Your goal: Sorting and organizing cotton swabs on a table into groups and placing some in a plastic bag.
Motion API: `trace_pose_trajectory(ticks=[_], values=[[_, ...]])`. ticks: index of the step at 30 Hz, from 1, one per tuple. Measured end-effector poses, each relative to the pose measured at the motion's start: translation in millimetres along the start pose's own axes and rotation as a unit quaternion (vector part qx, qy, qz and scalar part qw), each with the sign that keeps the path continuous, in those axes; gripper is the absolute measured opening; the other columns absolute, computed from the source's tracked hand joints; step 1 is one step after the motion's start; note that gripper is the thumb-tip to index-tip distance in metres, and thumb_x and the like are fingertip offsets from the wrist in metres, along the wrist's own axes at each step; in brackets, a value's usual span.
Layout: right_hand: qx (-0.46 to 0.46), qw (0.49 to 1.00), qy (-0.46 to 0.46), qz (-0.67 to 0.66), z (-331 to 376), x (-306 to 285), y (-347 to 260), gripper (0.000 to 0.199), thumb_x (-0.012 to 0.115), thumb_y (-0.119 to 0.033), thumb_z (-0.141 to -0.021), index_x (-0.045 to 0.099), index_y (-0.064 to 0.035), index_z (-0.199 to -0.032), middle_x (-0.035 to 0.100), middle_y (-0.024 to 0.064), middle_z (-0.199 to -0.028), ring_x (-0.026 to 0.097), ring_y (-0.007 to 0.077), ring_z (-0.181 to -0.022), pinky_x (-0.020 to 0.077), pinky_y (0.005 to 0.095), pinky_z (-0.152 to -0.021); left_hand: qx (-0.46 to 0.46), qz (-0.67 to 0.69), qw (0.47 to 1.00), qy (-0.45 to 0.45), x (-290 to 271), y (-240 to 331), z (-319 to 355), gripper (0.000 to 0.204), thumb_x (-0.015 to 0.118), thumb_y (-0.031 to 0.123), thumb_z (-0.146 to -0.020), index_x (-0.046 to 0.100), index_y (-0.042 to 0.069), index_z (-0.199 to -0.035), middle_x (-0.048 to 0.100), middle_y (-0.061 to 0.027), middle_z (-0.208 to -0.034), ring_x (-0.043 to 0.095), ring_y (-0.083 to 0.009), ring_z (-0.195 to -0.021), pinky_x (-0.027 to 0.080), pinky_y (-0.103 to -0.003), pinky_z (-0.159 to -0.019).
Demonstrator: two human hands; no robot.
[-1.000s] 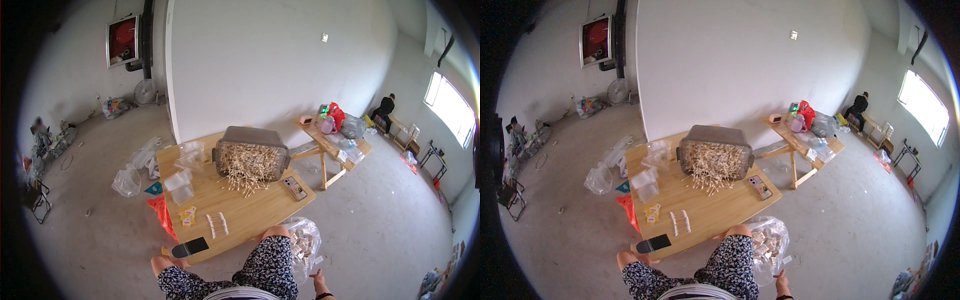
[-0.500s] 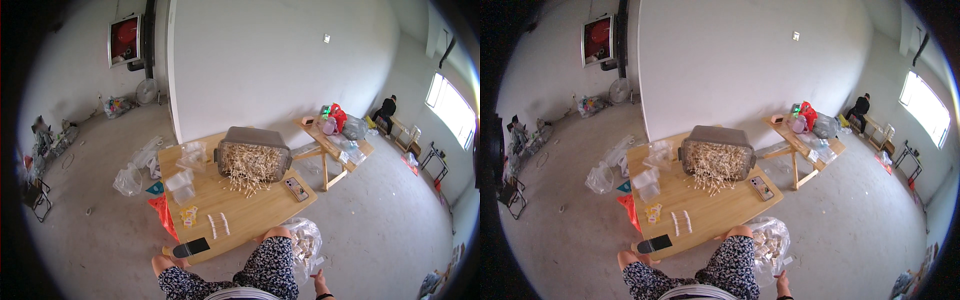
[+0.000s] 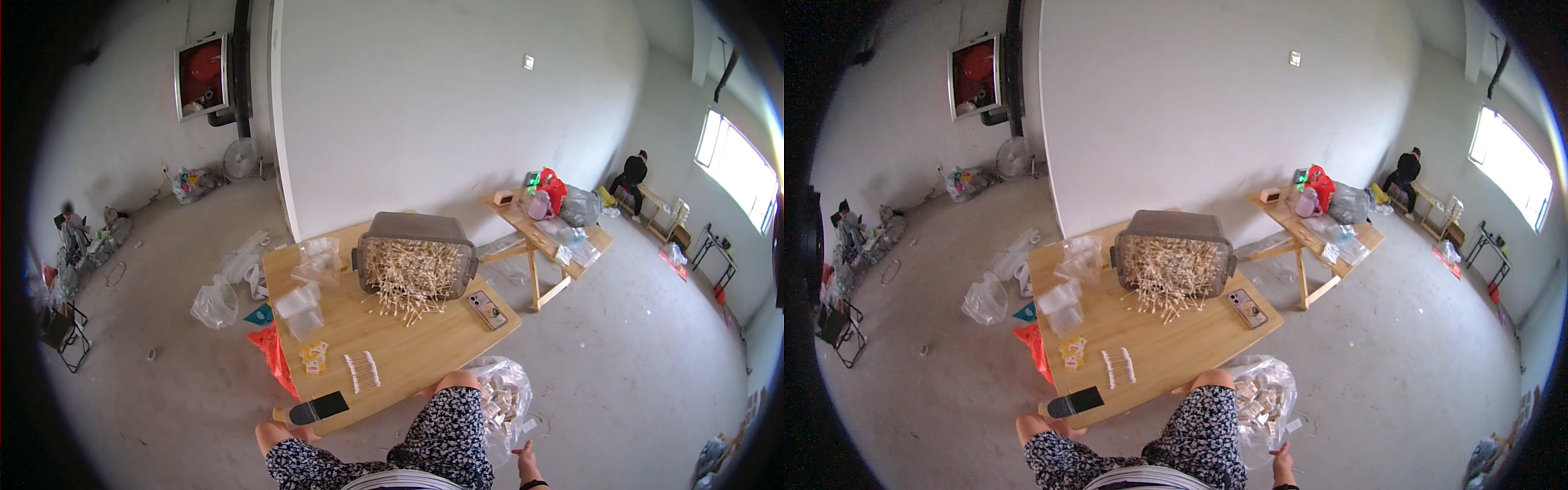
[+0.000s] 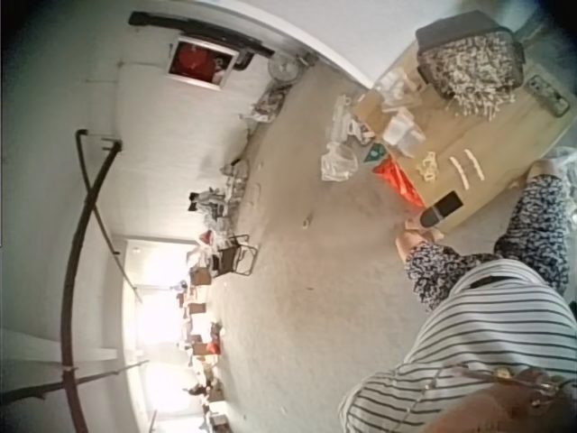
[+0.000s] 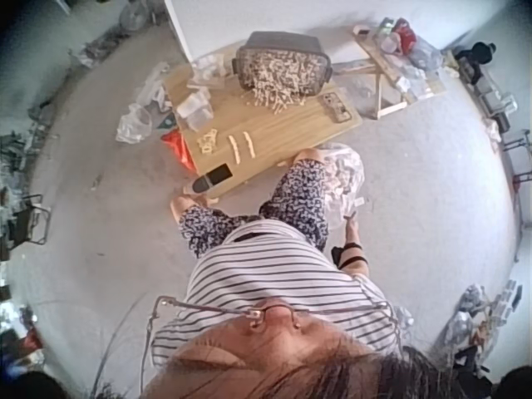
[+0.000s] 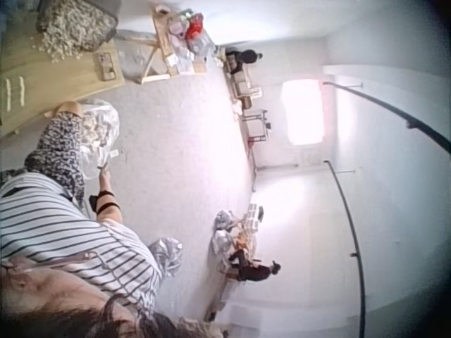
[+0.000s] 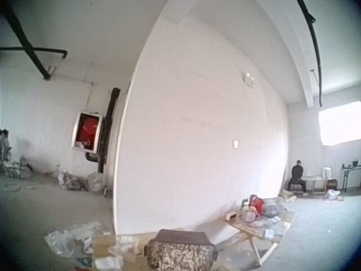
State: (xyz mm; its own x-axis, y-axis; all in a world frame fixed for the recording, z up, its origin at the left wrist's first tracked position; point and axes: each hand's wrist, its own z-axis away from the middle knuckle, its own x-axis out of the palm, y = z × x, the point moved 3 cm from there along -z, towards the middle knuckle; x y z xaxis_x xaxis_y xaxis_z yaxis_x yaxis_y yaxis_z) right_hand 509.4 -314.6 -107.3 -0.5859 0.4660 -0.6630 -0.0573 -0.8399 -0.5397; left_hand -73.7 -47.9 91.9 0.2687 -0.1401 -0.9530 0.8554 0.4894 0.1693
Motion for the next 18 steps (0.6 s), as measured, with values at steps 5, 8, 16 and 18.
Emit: trace_pose_trajectory(ticks=[5,8,16,18], values=[[0.019,1.0,0.008,0.017,-12,-4,8,0.091,0.015,-0.071,-0.099,0.082,-0.0103,-0.094,0.068,0.0197,-0.121,0.06,0.0367,-0.114,0.0435,0.0424,-0.105,0.017,-0.005,1.0,-0.007,3,3,-3,0.032,0.068,0.03,-0.088,0.073,0.002,-0.103,0.069,-0.0196,-0.112,0.067,-0.0303,-0.107,0.055,-0.037,-0.087],[0.02,1.0,0.004,0.021,-12,0,8,0.091,0.015,-0.072,-0.098,0.082,-0.0105,-0.095,0.068,0.0191,-0.121,0.06,0.0362,-0.112,0.0448,0.0423,-0.103,0.015,0.027,1.0,0.005,0,1,0,0.029,0.067,0.026,-0.089,0.073,0.0,-0.102,0.069,-0.02,-0.11,0.068,-0.0315,-0.105,0.055,-0.039,-0.085],[0.005,1.0,-0.004,0.019,-18,2,9,0.092,0.015,-0.072,-0.098,0.082,-0.0096,-0.093,0.068,0.0192,-0.12,0.06,0.0357,-0.111,0.0437,0.0431,-0.104,-0.054,0.092,0.994,0.022,1,-6,-5,0.026,0.065,0.02,-0.091,0.072,-0.002,-0.101,0.07,-0.0201,-0.105,0.068,-0.032,-0.103,0.055,-0.041,-0.083],[0.026,0.999,0.017,0.018,-17,4,10,0.092,0.014,-0.072,-0.098,0.082,-0.0099,-0.092,0.069,0.0187,-0.12,0.06,0.0356,-0.112,0.0427,0.0429,-0.105,0.028,-0.041,0.999,-0.015,3,-1,-8,0.029,0.065,0.025,-0.09,0.073,-0.001,-0.102,0.071,-0.0195,-0.105,0.068,-0.031,-0.104,0.055,-0.039,-0.084]])
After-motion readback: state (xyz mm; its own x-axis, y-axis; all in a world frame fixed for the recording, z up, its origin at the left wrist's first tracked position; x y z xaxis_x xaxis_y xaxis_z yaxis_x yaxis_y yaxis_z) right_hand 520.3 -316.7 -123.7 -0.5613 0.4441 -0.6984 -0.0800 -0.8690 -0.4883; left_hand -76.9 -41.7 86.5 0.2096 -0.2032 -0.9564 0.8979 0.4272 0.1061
